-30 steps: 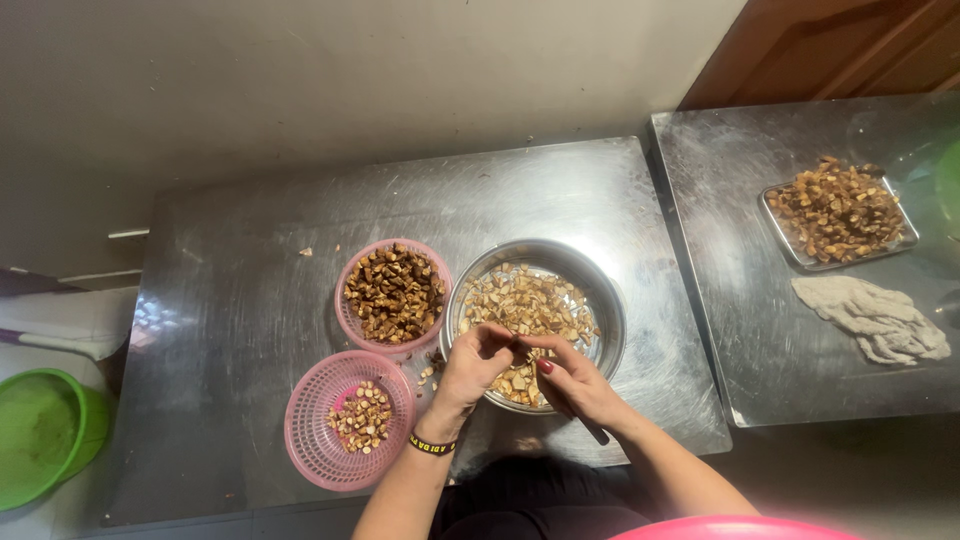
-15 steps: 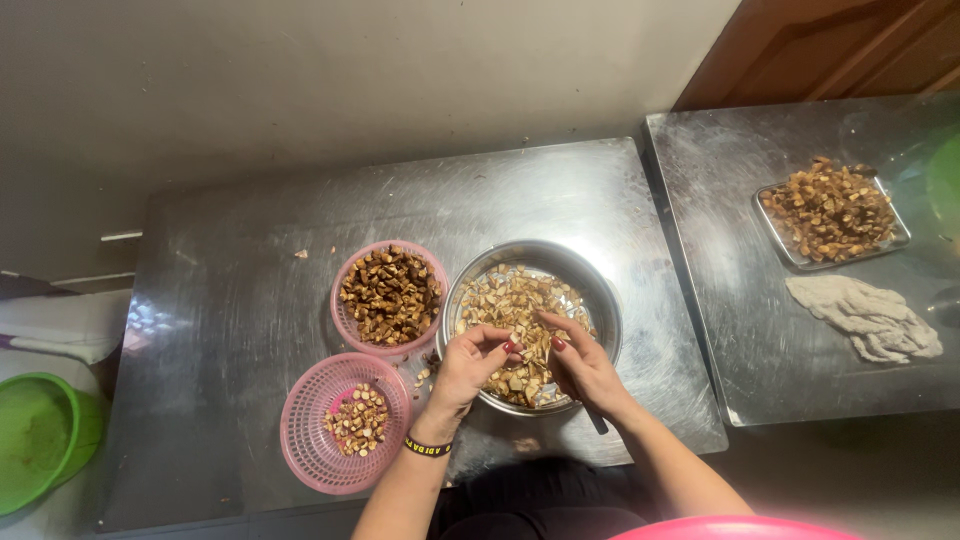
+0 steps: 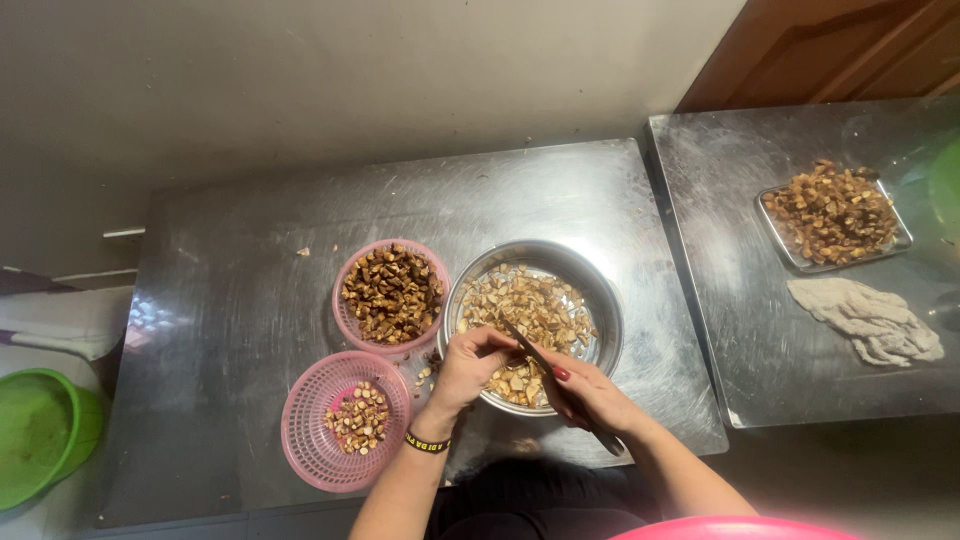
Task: The person sits at a stainless steel table and trims dark outer skin off pieces of a root vegetable with a small knife over a metal bowl, then sorts the trimmed pale pieces into pink plastic baskets and discards trimmings, working through the pile piece by piece.
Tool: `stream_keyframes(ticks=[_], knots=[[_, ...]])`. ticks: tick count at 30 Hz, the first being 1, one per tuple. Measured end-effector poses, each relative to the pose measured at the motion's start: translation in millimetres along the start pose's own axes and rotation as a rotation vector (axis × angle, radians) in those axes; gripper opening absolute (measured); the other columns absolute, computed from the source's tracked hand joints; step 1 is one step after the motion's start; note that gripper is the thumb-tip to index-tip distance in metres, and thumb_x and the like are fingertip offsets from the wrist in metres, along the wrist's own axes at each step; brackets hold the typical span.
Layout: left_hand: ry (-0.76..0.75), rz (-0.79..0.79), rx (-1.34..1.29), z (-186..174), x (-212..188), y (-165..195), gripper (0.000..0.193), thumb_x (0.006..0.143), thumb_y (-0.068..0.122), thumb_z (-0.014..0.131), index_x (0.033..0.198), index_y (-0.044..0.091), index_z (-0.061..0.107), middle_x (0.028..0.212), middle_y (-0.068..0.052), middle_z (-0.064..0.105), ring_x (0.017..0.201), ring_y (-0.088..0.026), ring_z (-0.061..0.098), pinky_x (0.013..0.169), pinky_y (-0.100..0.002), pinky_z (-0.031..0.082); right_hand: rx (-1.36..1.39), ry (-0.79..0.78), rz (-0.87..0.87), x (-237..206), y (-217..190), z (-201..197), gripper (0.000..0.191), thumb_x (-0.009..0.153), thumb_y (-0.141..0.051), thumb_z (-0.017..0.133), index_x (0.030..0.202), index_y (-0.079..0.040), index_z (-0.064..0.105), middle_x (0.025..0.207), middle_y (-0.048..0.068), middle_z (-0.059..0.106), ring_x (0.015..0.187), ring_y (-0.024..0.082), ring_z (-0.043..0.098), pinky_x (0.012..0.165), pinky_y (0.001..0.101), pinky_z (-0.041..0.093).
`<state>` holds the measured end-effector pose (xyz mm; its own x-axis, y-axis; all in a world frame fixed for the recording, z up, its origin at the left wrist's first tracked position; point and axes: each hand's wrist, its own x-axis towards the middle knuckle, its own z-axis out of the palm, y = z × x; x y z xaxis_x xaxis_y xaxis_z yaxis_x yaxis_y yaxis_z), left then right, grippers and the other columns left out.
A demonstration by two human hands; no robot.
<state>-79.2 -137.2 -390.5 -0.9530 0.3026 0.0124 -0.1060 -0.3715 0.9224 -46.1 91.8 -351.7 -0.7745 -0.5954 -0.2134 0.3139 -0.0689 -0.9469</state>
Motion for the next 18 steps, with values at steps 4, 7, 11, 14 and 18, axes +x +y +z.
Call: stream_keyframes(ticks=[4, 7, 11, 14, 18], knots=[[-0.020, 0.036, 0.119, 0, -3, 1, 0.009, 0.094, -0.008, 0.068, 0.100, -0.004, 0.073, 0.096, -0.010, 0.077, 0.091, -0.016, 0.074, 0.085, -0.029, 0.062, 0.061, 0.017, 0.047, -3, 10, -5, 0.062, 0.103, -0.041, 0.048, 0.158, -0.013, 0.042, 0.060, 0.001, 0.047, 0.048, 0.009, 0.045, 0.041, 0.0240, 0.037], [-0.030, -0.012, 0.166, 2, -4, -1, 0.011, 0.094, -0.007, 0.066, 0.101, -0.003, 0.074, 0.095, -0.009, 0.077, 0.090, -0.015, 0.074, 0.083, -0.028, 0.061, 0.144, 0.052, 0.097, -3, 22, -7, 0.055, 0.103, -0.036, 0.051, 0.153, -0.014, 0.047, 0.061, 0.001, 0.048, 0.049, 0.010, 0.046, 0.042, 0.0241, 0.035], [-0.044, 0.027, 0.095, 9, -3, -12, 0.014, 0.095, -0.007, 0.063, 0.104, -0.004, 0.074, 0.097, -0.009, 0.077, 0.092, -0.015, 0.073, 0.086, -0.028, 0.060, 0.236, 0.124, 0.075, -1, 38, -13, 0.044, 0.105, -0.030, 0.052, 0.145, -0.012, 0.052, 0.063, 0.002, 0.049, 0.049, 0.010, 0.046, 0.042, 0.0243, 0.033], [-0.011, -0.007, 0.024, 16, 0, -22, 0.012, 0.095, -0.004, 0.064, 0.105, -0.003, 0.070, 0.097, -0.007, 0.076, 0.091, -0.013, 0.073, 0.086, -0.027, 0.060, 0.184, 0.148, 0.033, 5, 46, -19, 0.044, 0.105, -0.031, 0.049, 0.145, -0.015, 0.050, 0.061, 0.006, 0.055, 0.042, 0.010, 0.042, 0.039, 0.0243, 0.033], [0.044, -0.035, 0.041, 22, 5, -26, 0.013, 0.094, -0.002, 0.065, 0.106, -0.002, 0.068, 0.098, -0.006, 0.074, 0.090, -0.011, 0.071, 0.084, -0.026, 0.059, 0.148, 0.192, 0.059, 6, 48, -23, 0.045, 0.103, -0.031, 0.049, 0.146, -0.016, 0.050, 0.062, 0.006, 0.057, 0.040, 0.010, 0.042, 0.037, 0.0243, 0.033]])
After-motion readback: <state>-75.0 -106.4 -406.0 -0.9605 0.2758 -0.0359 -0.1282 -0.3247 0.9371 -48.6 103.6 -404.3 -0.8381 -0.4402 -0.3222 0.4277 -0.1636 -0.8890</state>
